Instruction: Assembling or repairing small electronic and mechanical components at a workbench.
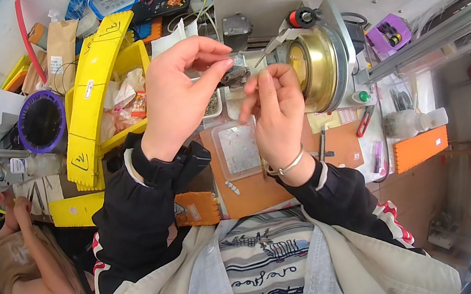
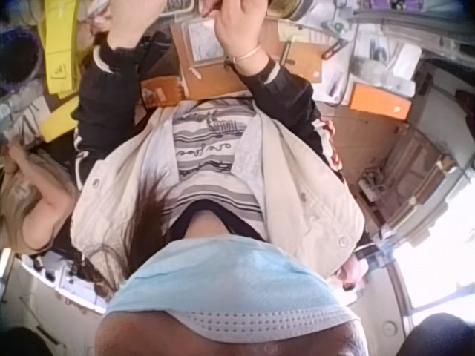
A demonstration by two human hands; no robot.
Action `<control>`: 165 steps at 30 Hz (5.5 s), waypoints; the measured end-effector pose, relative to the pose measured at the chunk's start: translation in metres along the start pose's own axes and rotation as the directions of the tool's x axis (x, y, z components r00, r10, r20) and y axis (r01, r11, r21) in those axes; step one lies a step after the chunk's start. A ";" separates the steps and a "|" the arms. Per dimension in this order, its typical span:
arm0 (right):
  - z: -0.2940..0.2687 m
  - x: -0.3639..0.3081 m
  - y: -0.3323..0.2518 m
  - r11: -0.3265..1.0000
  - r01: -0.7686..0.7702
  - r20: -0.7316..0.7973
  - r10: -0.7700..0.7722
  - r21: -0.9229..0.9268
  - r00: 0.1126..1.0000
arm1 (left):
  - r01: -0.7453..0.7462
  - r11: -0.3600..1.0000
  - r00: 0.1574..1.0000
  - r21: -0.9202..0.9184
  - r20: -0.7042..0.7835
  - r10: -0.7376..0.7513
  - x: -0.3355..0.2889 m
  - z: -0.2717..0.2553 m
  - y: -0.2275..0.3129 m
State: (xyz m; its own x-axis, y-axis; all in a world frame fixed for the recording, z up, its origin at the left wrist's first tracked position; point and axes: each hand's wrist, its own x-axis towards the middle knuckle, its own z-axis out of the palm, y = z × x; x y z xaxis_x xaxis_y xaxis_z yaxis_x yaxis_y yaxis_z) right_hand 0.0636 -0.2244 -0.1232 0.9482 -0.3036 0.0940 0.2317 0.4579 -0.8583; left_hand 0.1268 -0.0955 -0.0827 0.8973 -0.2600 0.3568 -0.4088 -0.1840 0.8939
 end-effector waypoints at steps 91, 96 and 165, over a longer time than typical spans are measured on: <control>-0.025 -0.027 -0.003 0.948 -0.302 0.122 0.313 -0.101 0.942 | 0.060 0.887 0.963 0.458 0.207 -0.172 -0.036 -0.036 0.026; -0.027 -0.028 0.004 0.892 -0.152 0.186 0.250 -0.425 0.950 | 0.037 0.940 0.956 0.340 0.263 -0.133 -0.026 -0.002 0.050; -0.004 0.021 0.003 0.790 -0.500 -0.220 0.590 0.354 0.777 | -0.107 0.982 0.819 0.158 0.574 -0.003 0.055 0.011 -0.020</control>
State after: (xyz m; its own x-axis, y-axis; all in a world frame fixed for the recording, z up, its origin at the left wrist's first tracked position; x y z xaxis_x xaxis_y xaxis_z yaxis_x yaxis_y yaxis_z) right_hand 0.0828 -0.2331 -0.1258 0.8252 -0.1493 -0.5447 -0.2142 0.8096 -0.5465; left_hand 0.1827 -0.1171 -0.0836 0.6402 -0.7565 0.1335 -0.5235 -0.3024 0.7966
